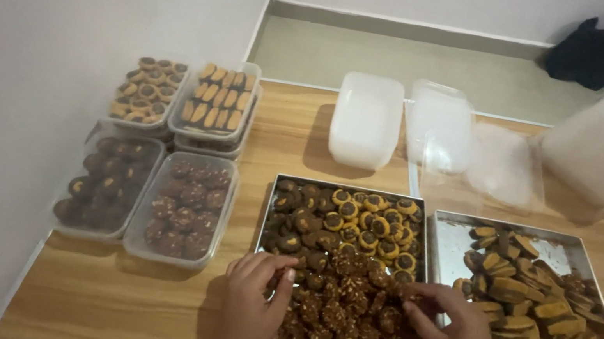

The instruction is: Sorting and packing various snacks from trays into plastic containers

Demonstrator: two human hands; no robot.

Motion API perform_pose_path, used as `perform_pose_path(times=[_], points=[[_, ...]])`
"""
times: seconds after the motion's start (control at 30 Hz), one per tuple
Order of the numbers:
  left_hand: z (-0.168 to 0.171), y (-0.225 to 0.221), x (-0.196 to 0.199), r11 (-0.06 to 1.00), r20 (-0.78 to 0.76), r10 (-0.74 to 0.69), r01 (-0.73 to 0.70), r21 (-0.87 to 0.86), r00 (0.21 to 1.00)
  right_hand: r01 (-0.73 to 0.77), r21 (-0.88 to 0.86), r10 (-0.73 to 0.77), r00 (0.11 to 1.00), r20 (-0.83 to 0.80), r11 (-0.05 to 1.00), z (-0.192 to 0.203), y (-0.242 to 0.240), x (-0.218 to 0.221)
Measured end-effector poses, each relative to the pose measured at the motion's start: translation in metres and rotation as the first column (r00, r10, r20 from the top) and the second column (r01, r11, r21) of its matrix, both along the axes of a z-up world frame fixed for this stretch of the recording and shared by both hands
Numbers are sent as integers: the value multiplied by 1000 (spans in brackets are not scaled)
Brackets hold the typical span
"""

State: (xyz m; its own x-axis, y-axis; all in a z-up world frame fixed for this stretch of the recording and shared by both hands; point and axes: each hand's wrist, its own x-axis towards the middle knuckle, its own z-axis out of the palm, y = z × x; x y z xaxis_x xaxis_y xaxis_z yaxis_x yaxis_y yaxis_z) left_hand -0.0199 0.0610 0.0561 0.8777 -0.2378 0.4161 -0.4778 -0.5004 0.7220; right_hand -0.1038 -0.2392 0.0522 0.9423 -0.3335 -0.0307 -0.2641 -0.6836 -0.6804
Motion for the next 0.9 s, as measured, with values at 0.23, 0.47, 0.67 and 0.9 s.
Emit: perform_pose_path(times=[0.23,0.47,0.67,0.9], points=[[-4,7,-7,995,-79,72,-77,-63,994,-573,97,564,819,102,814,59,78,4],[-15,18,-17,995,-37,98,-99,-31,994,-705,-145,715,698,30,694,-5,124,17],[-59,27,-2,992,50,-19,13,127,999,-478,-573,674,714,189,666,-29,121,19],[-106,19,23,807,-268,-160,282,518,950,-167,-77,183,913,364,983,18,39,-6]])
